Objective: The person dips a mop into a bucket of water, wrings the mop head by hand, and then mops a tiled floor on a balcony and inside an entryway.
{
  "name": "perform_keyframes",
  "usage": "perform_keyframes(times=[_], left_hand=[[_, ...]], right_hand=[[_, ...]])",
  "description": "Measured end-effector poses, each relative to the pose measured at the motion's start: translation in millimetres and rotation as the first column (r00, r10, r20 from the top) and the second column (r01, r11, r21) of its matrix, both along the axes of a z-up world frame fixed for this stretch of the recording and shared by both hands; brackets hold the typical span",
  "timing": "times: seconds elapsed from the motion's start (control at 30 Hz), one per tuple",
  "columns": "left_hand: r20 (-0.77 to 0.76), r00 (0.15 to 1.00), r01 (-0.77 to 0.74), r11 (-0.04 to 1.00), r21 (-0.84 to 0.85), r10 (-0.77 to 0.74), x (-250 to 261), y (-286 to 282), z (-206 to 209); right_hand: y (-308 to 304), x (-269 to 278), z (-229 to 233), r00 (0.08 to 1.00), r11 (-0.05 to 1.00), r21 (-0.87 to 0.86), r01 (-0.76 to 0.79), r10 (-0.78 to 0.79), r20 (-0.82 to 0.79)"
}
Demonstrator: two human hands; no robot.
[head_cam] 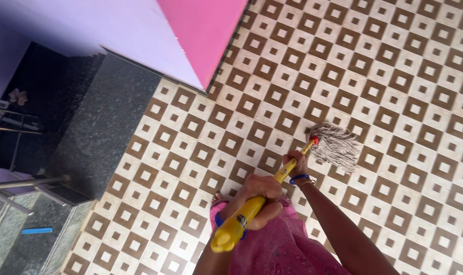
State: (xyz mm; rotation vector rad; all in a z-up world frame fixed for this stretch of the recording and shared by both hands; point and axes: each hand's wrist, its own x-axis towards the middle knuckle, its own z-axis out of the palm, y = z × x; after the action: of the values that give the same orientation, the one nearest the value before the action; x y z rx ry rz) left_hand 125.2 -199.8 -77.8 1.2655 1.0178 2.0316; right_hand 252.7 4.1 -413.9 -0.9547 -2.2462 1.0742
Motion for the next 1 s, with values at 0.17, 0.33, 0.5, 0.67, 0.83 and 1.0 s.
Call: perform_keyframes(times=[0.17, 0.33, 0.5, 0.67, 0.83, 1.0], left_hand=[[-0.091, 0.924, -0.357, 0.922, 0.148, 0.372, -40, -64, 46], [-0.296, 0.908, -0.378, 0.884, -0.276, 0.296, -69, -115, 57], [-0.253, 0.805, -0.582, 0.797, -0.162, 0.537, -71, -93, 38], [-0.035, 0.575, -0.817, 0.570, -0.085, 0.818, -54, -65, 20], [0.070, 0.579, -0.813, 0.582, -0.027, 0.812, -56, -8, -2], [-0.035, 0.817, -0.576, 0.817, -0.005, 0.576, -64, 80, -31]], right_hand=[[-84, -115, 20, 0.966, 0.972, -0.086, -0.218, 0.202, -0.163], [-139, -213, 23, 0.866, 0.880, -0.061, -0.471, 0.448, -0.221], [-127, -267, 23, 0.609, 0.626, -0.001, -0.780, 0.758, -0.234], [-81, -284, 24, 0.400, 0.406, -0.060, -0.912, 0.912, 0.091], [-4, -281, -6, 0.442, 0.446, 0.002, -0.895, 0.886, 0.142], [119, -225, -25, 0.701, 0.701, 0.062, -0.711, 0.713, -0.022]])
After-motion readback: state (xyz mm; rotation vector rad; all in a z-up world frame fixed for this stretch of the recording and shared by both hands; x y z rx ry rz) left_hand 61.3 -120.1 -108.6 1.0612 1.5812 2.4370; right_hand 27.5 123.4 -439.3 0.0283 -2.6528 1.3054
